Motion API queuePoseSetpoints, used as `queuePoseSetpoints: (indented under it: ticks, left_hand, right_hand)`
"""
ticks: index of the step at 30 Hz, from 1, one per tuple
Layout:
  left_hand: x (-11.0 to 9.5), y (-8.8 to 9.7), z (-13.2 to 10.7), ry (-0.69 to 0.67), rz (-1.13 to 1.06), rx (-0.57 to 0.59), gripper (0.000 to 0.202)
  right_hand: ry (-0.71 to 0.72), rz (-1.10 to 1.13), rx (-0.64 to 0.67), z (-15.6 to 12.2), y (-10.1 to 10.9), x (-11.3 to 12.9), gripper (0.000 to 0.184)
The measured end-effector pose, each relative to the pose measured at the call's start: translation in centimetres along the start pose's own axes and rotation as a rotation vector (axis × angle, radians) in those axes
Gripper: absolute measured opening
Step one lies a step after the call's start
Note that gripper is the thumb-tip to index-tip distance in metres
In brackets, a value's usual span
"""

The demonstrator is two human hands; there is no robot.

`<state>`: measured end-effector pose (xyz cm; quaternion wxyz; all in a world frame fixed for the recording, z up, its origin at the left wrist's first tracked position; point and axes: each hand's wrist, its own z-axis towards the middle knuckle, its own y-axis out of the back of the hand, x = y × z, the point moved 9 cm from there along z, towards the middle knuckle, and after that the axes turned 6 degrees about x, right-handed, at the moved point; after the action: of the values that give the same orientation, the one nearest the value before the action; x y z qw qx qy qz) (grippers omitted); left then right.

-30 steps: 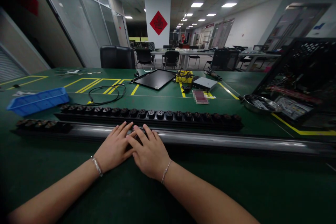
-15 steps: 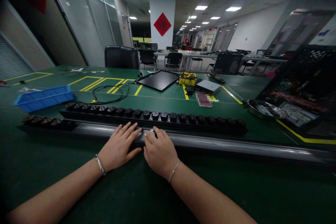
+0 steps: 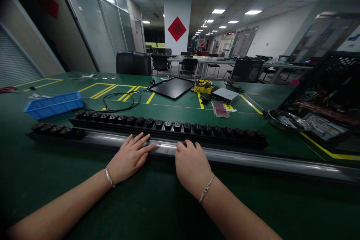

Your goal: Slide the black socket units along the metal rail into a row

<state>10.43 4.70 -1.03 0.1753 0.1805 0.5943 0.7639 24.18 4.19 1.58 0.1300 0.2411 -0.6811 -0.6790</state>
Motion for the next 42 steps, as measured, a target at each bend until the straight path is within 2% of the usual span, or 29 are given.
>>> queuePoseSetpoints:
  ticks: [3,9,16,22,28,32,35,42]
  left_hand:
    - [0.1,-0.1,-0.1,0.006,-0.005,0.002,0.040]
    - [0.1,-0.4,-0.1,0.005,-0.008,0.003,0.042]
    - [0.2,-0.3,0.0,0.013,-0.016,-0.001,0.041]
    - [0.3,-0.2,0.0,0.022,-0.029,-0.008,0.040]
    - [0.3,-0.3,0.0,0.029,-0.013,0.011,0.040]
    - [0.3,-0.2,0.0,0.028,-0.017,0.007,0.039]
    - [0.3,-0.2,0.0,0.026,-0.024,0.003,0.040]
    - [0.4,-0.3,0.0,0.026,-0.018,0.013,0.040]
  right_hand:
    - [-0.047,-0.035,0.072,-1.1,-0.2,-0.9,0.032]
    - [-0.124,-0.052,0.177,-2.1,-0.5,-2.6,0.030]
    - [-0.114,-0.156,0.131,-1.7,-0.2,-1.3,0.030]
    - [-0.113,-0.300,0.136,-1.9,-1.0,-0.7,0.032]
    - [-0.138,-0.317,0.129,-2.5,-1.0,-0.7,0.032]
    - [-0.170,-0.244,0.155,-2.7,-1.0,-0.9,0.032]
    - [-0.227,-0.182,0.190,-3.2,-1.2,-2.1,0.032]
    - [-0.426,-0.168,0.328,-5.0,-1.1,-6.9,0.035]
